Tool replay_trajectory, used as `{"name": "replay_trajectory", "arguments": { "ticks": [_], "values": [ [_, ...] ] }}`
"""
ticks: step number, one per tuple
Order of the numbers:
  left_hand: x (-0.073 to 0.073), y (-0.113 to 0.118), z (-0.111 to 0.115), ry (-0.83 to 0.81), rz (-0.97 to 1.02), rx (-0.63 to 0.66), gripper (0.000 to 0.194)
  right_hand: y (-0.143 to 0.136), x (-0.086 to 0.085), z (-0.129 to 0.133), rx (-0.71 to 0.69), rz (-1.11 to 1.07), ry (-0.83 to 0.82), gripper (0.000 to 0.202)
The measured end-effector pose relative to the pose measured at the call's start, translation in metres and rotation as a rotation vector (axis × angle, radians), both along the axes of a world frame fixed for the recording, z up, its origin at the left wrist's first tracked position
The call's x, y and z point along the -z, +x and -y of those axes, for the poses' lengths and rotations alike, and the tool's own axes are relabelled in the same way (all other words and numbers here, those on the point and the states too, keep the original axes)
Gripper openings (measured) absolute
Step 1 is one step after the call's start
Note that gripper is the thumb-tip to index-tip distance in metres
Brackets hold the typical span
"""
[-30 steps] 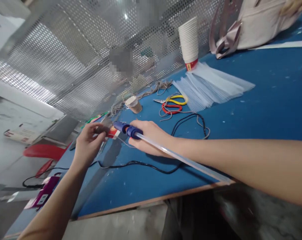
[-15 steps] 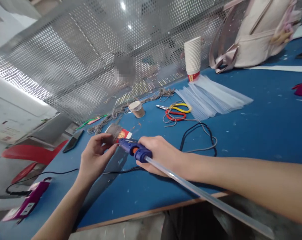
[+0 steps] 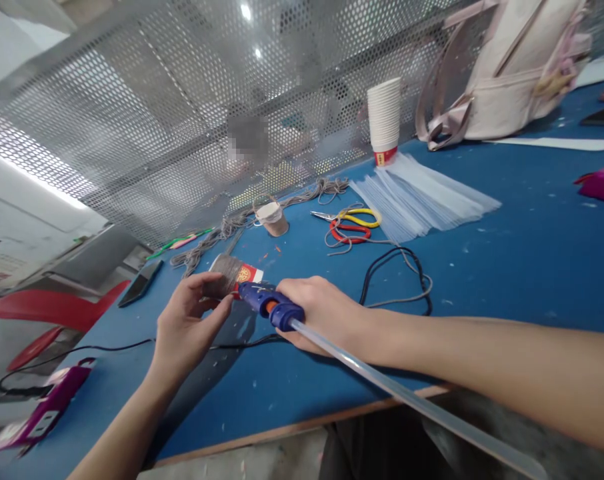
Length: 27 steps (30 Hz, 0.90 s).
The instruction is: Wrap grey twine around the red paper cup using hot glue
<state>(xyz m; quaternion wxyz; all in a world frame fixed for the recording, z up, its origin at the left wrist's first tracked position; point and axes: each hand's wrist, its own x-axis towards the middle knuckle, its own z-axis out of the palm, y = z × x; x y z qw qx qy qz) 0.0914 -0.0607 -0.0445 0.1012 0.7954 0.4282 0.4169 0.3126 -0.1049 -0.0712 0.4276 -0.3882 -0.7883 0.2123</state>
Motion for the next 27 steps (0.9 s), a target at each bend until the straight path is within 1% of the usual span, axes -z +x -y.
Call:
{"name": "replay_trajectory", "arguments": {
  "ticks": [6,14,20,27],
  "values": [
    [0.0002,-0.0004,0.0003,-0.007,-0.004,-0.013,0.027,-0.0004,0.0008,0.0003,-0.004,0.010,-0.001,0.003],
    [-0.0005,0.0032,0.0042,0.025,-0.047,-0.047,0.027,-0.0009,0.0018,0.0013,0.001,0.012,0.011,0.004],
    [0.0014,0.0014,0.0017,0.007,0.026,-0.039,0.028,-0.0005,0.0034,0.0015,-0.002,0.021,0.002,0.006],
    [0.0006,0.0040,0.0031,-0.021,0.057,0.009,0.030,-0.0008,-0.0023,0.0020,0.023,-0.007,-0.058,0.009]
  ]
}}
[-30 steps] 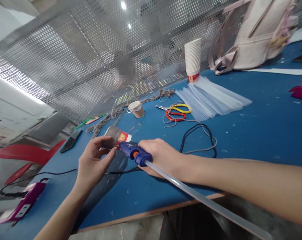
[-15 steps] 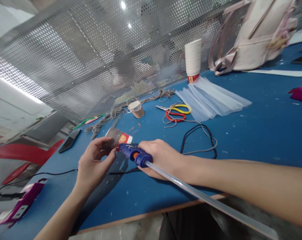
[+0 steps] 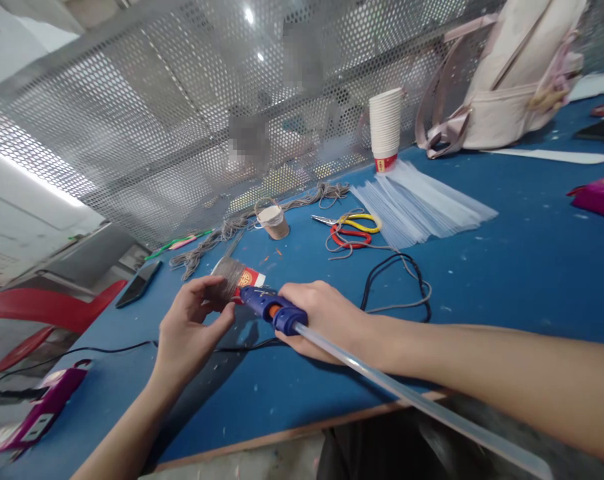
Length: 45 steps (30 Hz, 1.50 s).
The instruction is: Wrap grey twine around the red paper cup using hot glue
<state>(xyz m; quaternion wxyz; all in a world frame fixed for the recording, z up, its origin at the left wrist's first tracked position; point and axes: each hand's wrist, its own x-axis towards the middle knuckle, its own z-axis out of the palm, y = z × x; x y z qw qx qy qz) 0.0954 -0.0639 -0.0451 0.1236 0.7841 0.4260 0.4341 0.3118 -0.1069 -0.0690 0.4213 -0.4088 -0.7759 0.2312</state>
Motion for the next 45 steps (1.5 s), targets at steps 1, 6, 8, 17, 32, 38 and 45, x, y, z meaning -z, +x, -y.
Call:
{"name": "replay_trajectory", "arguments": {
  "ticks": [1,6,8,17,32,38,45],
  "values": [
    [-0.0003,0.0002,0.0002,-0.003,0.001,0.002,0.029,-0.0001,-0.0005,0.0004,0.000,-0.001,-0.005,0.009],
    [-0.0001,-0.0005,-0.0009,-0.025,-0.003,-0.024,0.024,-0.0010,-0.0020,0.0014,0.016,-0.016,0.001,0.008],
    [0.0004,-0.0009,-0.0014,-0.028,-0.008,-0.031,0.026,-0.0012,-0.0028,0.0013,0.030,-0.016,-0.012,0.008],
    [0.0006,0.0014,-0.0004,-0.034,-0.010,-0.015,0.029,-0.0024,0.0000,0.0020,-0.027,0.022,-0.011,0.009],
    [-0.0004,0.0030,0.0018,0.037,-0.100,-0.050,0.033,-0.0034,0.0021,0.0038,0.007,0.198,0.002,0.010],
    [-0.0010,0.0028,0.0019,0.063,-0.127,-0.035,0.033,-0.0027,-0.0009,0.0038,0.038,0.235,-0.026,0.013],
    [0.0000,0.0019,0.0012,0.087,-0.135,-0.024,0.033,-0.0041,0.0029,0.0045,0.017,0.218,0.038,0.008]
  ]
}}
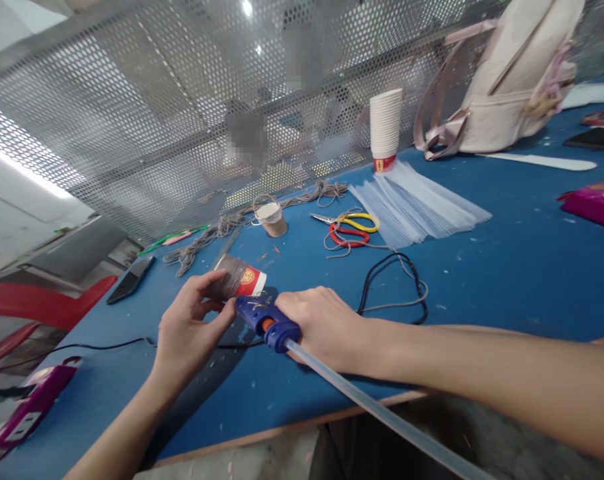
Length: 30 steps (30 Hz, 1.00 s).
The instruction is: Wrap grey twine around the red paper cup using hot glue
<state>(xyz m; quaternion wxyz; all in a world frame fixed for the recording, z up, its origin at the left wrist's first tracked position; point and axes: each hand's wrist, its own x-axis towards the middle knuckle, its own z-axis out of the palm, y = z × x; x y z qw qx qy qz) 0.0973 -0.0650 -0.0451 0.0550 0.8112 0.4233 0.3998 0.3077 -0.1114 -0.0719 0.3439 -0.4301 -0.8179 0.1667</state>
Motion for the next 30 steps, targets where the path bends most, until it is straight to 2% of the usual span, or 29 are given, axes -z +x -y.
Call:
{"name": "replay_trajectory", "arguments": {
  "ticks": [19,30],
  "values": [
    [0.0013,-0.0018,-0.0006,0.027,-0.028,0.004,0.033,0.0035,0.0015,-0.0023,0.035,0.021,0.074,0.010],
    [0.0001,-0.0019,0.0013,0.037,-0.028,0.009,0.033,0.0020,0.0021,0.0003,0.010,0.014,0.047,0.007]
  ]
}}
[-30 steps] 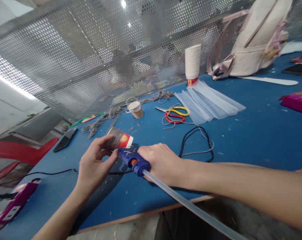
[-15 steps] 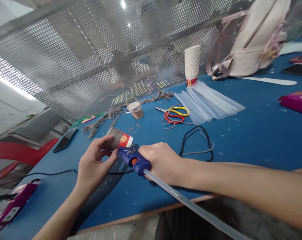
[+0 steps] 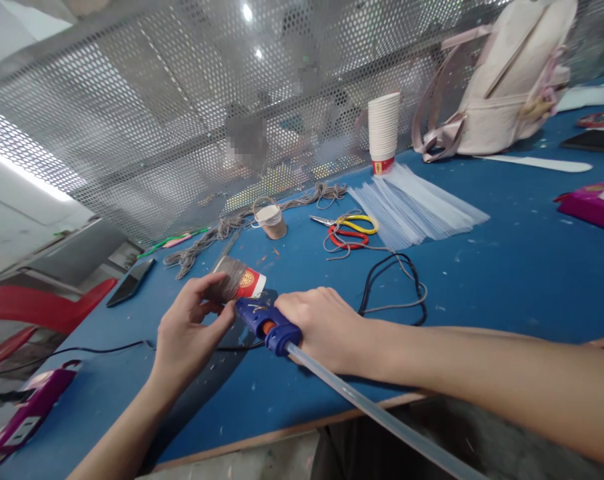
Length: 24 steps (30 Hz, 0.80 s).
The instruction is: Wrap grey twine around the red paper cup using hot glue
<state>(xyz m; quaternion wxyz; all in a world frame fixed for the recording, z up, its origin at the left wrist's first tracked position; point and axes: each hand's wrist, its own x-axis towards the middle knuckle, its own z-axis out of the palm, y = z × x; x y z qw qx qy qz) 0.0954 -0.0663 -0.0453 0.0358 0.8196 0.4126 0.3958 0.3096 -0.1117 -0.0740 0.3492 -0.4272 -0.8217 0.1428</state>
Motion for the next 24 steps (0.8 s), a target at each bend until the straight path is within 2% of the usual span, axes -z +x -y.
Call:
{"name": "replay_trajectory", "arguments": {
  "ticks": [14,19,24],
  "values": [
    [-0.001,-0.001,-0.001,-0.048,0.063,0.008,0.033,0.001,-0.006,-0.003,0.020,-0.194,-0.029,0.012],
    [0.000,-0.001,-0.002,-0.078,0.095,0.030,0.033,0.002,-0.011,-0.003,0.026,-0.206,-0.117,0.013],
    [-0.001,-0.002,-0.001,-0.085,0.107,0.017,0.031,0.003,-0.011,-0.002,0.021,-0.213,-0.091,0.013]
  ]
}}
